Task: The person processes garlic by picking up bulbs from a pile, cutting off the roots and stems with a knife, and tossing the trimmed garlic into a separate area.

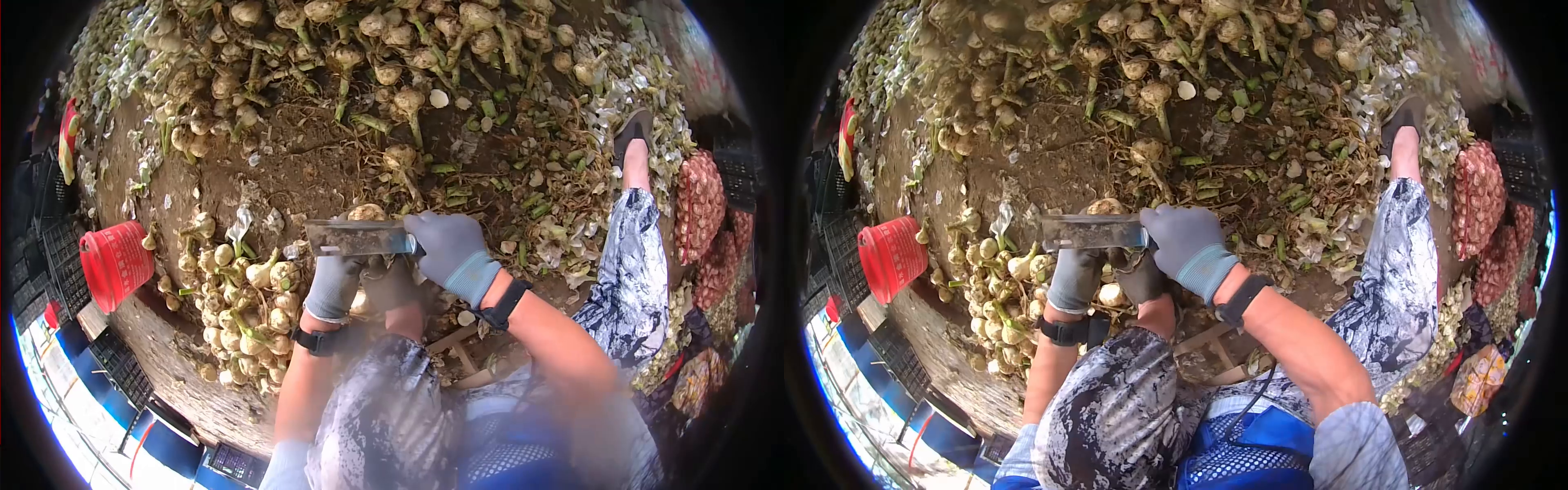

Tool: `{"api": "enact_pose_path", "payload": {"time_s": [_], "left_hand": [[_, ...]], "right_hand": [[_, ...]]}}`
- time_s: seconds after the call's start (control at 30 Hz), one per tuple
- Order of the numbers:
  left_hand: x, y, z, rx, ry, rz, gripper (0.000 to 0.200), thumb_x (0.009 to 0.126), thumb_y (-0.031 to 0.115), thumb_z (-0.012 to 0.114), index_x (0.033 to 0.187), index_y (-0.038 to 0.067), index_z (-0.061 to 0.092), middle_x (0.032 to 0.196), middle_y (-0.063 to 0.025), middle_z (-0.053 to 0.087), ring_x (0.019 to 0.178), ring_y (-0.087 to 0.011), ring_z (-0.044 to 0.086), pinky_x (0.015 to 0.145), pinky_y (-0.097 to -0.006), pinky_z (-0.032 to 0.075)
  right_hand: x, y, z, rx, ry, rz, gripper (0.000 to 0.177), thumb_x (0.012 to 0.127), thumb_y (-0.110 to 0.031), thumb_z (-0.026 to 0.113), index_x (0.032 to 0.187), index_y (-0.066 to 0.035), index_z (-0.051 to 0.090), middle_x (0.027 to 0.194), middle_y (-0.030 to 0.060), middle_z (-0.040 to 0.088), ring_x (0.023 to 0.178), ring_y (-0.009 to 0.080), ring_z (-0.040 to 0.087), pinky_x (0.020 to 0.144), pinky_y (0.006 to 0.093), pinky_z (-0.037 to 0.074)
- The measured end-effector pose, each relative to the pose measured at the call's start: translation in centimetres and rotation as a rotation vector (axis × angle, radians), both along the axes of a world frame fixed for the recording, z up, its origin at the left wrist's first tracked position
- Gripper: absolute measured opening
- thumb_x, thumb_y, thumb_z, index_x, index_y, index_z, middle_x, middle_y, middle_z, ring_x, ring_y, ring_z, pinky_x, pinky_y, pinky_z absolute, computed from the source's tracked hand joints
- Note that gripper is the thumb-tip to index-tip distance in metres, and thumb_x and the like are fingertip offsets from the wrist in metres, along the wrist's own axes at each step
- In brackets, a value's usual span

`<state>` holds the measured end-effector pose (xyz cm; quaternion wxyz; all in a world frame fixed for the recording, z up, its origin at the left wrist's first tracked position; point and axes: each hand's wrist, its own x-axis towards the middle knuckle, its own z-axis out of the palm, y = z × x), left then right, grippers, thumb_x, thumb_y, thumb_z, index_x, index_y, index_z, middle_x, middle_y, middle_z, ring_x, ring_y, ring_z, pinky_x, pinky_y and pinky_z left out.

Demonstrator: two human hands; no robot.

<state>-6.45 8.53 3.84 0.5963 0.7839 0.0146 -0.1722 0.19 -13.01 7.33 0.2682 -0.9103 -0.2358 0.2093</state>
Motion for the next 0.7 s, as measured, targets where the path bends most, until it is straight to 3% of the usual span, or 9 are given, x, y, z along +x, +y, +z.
{"api": "enact_pose_path", "payload": {"time_s": [0.07, 0.13, 0.23, 0.33, 0.4, 0.5, 0.53, 0.63, 0.7], "left_hand": [[-0.6, 0.1, -0.6, 0.072, -0.183, 0.006, 0.059, 0.09, -0.004, 0.058, 0.145, 0.0, 0.038, 0.112, -0.0094, 0.064, 0.098, -0.0171, 0.062, 0.083, -0.0291, 0.053], [0.4, -0.7, 2.3, 0.152, -0.077, -0.015, 0.062, 0.089, -0.005, 0.057, 0.146, 0.0, 0.034, 0.108, -0.0073, 0.064, 0.096, -0.0175, 0.062, 0.082, -0.0288, 0.053], [0.5, -1.2, 2.7, -0.155, 0.27, 0.24, 0.065, 0.087, -0.003, 0.06, 0.146, 0.001, 0.034, 0.105, -0.0052, 0.065, 0.093, -0.016, 0.062, 0.079, -0.0276, 0.053], [0.0, -1.1, 2.2, -0.043, 0.265, 0.113, 0.058, 0.094, 0.002, 0.057, 0.147, 0.0, 0.033, 0.122, -0.008, 0.06, 0.104, -0.0127, 0.059, 0.08, -0.0265, 0.054], [0.1, -1.8, 2.6, -0.319, 0.316, 0.331, 0.055, 0.091, 0.006, 0.063, 0.141, -0.002, 0.041, 0.118, -0.0067, 0.062, 0.097, -0.0109, 0.061, 0.074, -0.0228, 0.053], [2.0, -1.8, 4.6, -0.206, 0.365, 0.238, 0.064, 0.075, 0.007, 0.078, 0.132, -0.001, 0.05, 0.113, -0.0052, 0.064, 0.097, -0.0103, 0.061, 0.082, -0.0253, 0.052], [2.3, -2.5, 6.7, -0.248, 0.313, 0.29, 0.052, 0.076, 0.008, 0.078, 0.123, -0.002, 0.057, 0.117, -0.0063, 0.063, 0.101, -0.009, 0.059, 0.085, -0.0244, 0.05], [2.7, -3.3, 7.5, -0.254, 0.208, 0.288, 0.05, 0.076, 0.01, 0.079, 0.12, -0.002, 0.058, 0.112, -0.0065, 0.063, 0.101, -0.0097, 0.059, 0.087, -0.0262, 0.049], [3.0, -4.2, 6.7, -0.047, 0.173, 0.161, 0.049, 0.075, 0.009, 0.08, 0.119, 0.0, 0.06, 0.109, -0.0068, 0.064, 0.102, -0.0128, 0.06, 0.089, -0.0285, 0.049]], "right_hand": [[0.2, 0.0, 1.6, -0.032, -0.011, 0.039, 0.027, 0.071, -0.009, 0.066, 0.098, -0.011, 0.061, 0.083, 0.0092, 0.064, 0.075, 0.0335, 0.066, 0.065, 0.0442, 0.052], [0.0, 0.0, 2.3, -0.061, -0.02, 0.073, 0.027, 0.071, -0.009, 0.066, 0.098, -0.011, 0.062, 0.084, 0.0084, 0.064, 0.074, 0.032, 0.066, 0.066, 0.0435, 0.052], [-0.3, -0.1, 2.3, -0.099, -0.007, 0.069, 0.028, 0.071, -0.011, 0.067, 0.098, -0.011, 0.062, 0.084, 0.0079, 0.064, 0.074, 0.0307, 0.067, 0.065, 0.0431, 0.052], [-0.4, -0.5, 1.5, -0.035, -0.063, 0.009, 0.026, 0.07, -0.008, 0.064, 0.096, -0.013, 0.06, 0.079, 0.0094, 0.06, 0.069, 0.0332, 0.063, 0.06, 0.0449, 0.05], [-0.3, -0.6, 1.4, -0.034, -0.011, 0.015, 0.023, 0.074, -0.01, 0.063, 0.096, -0.013, 0.061, 0.082, 0.0115, 0.064, 0.073, 0.0348, 0.065, 0.064, 0.0457, 0.051], [-0.4, -3.1, -1.3, -0.087, 0.216, -0.186, 0.021, 0.077, -0.013, 0.062, 0.098, -0.013, 0.066, 0.088, 0.0112, 0.07, 0.082, 0.0331, 0.068, 0.073, 0.0442, 0.054], [0.6, -4.7, -2.3, -0.354, 0.402, -0.204, 0.019, 0.083, -0.018, 0.06, 0.1, -0.014, 0.068, 0.091, 0.0125, 0.071, 0.087, 0.0347, 0.068, 0.076, 0.0447, 0.054], [-1.3, -6.5, -2.7, -0.378, 0.354, -0.276, 0.022, 0.084, -0.025, 0.061, 0.102, -0.015, 0.068, 0.089, 0.0132, 0.07, 0.086, 0.0369, 0.067, 0.075, 0.0454, 0.053], [-1.6, -5.9, -1.6, -0.145, 0.33, -0.357, 0.021, 0.082, -0.028, 0.063, 0.098, -0.015, 0.067, 0.088, 0.0144, 0.07, 0.085, 0.038, 0.066, 0.073, 0.0462, 0.053]]}}
